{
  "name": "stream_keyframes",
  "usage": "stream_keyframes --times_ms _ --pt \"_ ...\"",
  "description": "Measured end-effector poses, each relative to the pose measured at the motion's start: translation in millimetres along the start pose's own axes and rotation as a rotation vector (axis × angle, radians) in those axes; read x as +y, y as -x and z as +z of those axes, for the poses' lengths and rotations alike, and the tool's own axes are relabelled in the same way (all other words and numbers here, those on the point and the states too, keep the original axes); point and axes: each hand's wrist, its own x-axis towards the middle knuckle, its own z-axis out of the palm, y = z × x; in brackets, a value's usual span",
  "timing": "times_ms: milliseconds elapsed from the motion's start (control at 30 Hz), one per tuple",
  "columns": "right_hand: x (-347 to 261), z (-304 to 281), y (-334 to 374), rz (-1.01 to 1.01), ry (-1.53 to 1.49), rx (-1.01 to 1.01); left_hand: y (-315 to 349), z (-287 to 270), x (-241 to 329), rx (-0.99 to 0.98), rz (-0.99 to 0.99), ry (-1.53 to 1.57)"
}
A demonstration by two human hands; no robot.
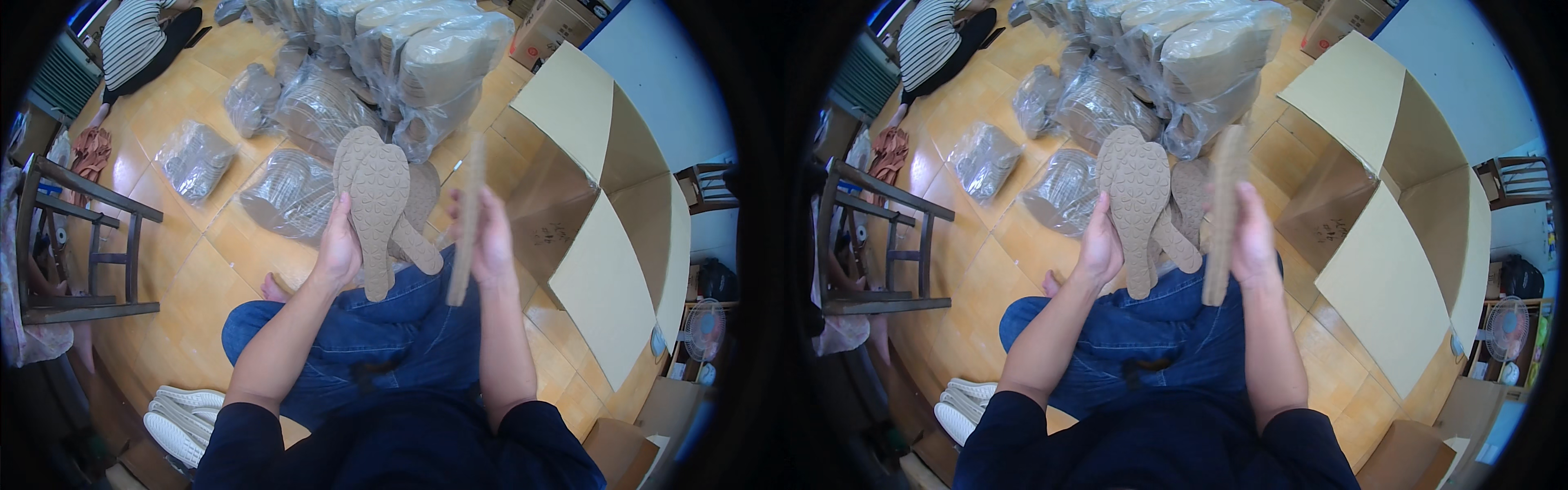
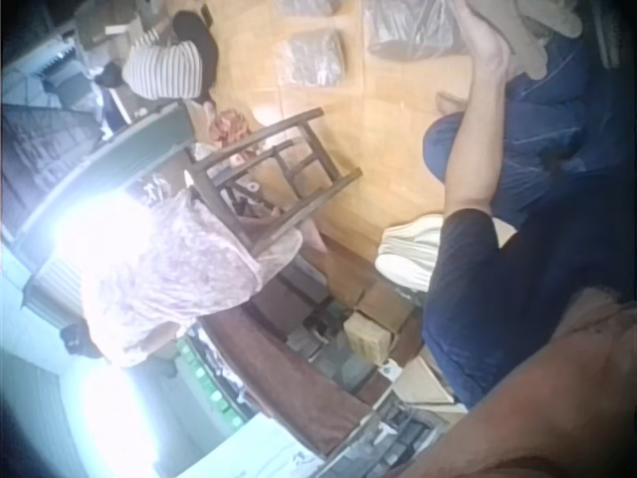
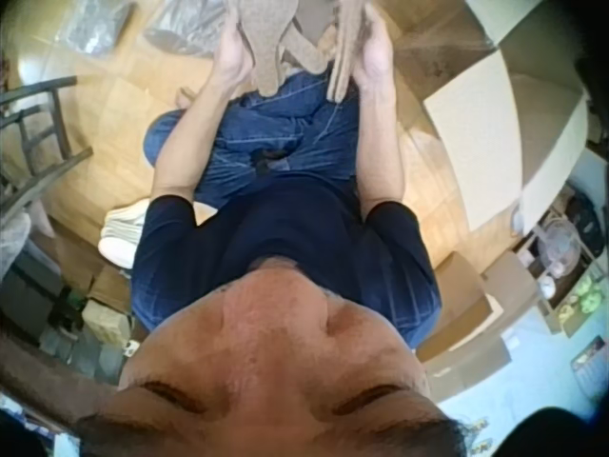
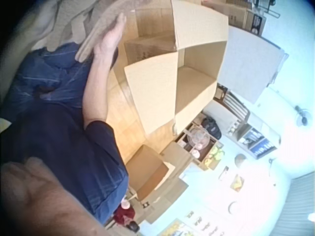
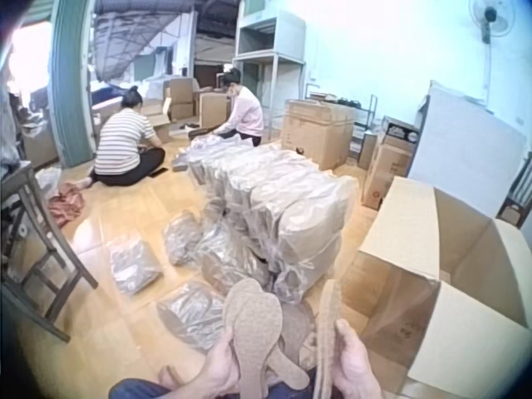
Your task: The person sits on the floor and stacks shoe insoles, places them into plastic bags, and puts the bags into a cardboard box. The person repeats this process multiple times.
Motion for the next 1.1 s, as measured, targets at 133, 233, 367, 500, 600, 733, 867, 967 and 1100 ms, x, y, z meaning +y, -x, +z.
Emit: stream_keyframes --times_ms 133,233,367,500,600,733,867,967,1100 --pt "44.9 28.3 -5.5 -0.095 0.356 -0.077 4.4 2.7 -3.6 0.042 0.058 -0.147" --pt "50.9 19.2 -6.6 -0.125 0.267 -0.042 5.6 1.6 -0.3 0.049 0.082 -0.27" --pt "23.0 -14.3 -10.2 -0.078 -0.093 0.074 1.2 -2.0 8.0 0.031 0.016 -0.107" --pt "10.3 -17.9 -9.6 -0.035 -0.332 -0.059 2.9 0.2 7.3 -0.01 -0.067 0.09" --pt "27.6 5.5 -11.6 -0.029 -0.039 0.023 6.8 6.4 -2.6 0.057 0.081 -0.224" --pt "44.6 20.6 -9.1 -0.038 0.181 0.002 6.3 6.7 -2.2 0.047 0.094 -0.317" --pt "32.6 8.4 -5.4 0.003 0.004 0.021 6.2 4.6 2.0 0.023 0.082 -0.376" --pt "29.1 6.3 -2.9 -0.043 0.024 0.009 7.5 7.8 -0.4 -0.014 0.12 -0.386" --pt "38.2 12.0 -0.1 -0.054 0.163 -0.036 8.4 12.6 -0.7 -0.044 0.162 -0.437"
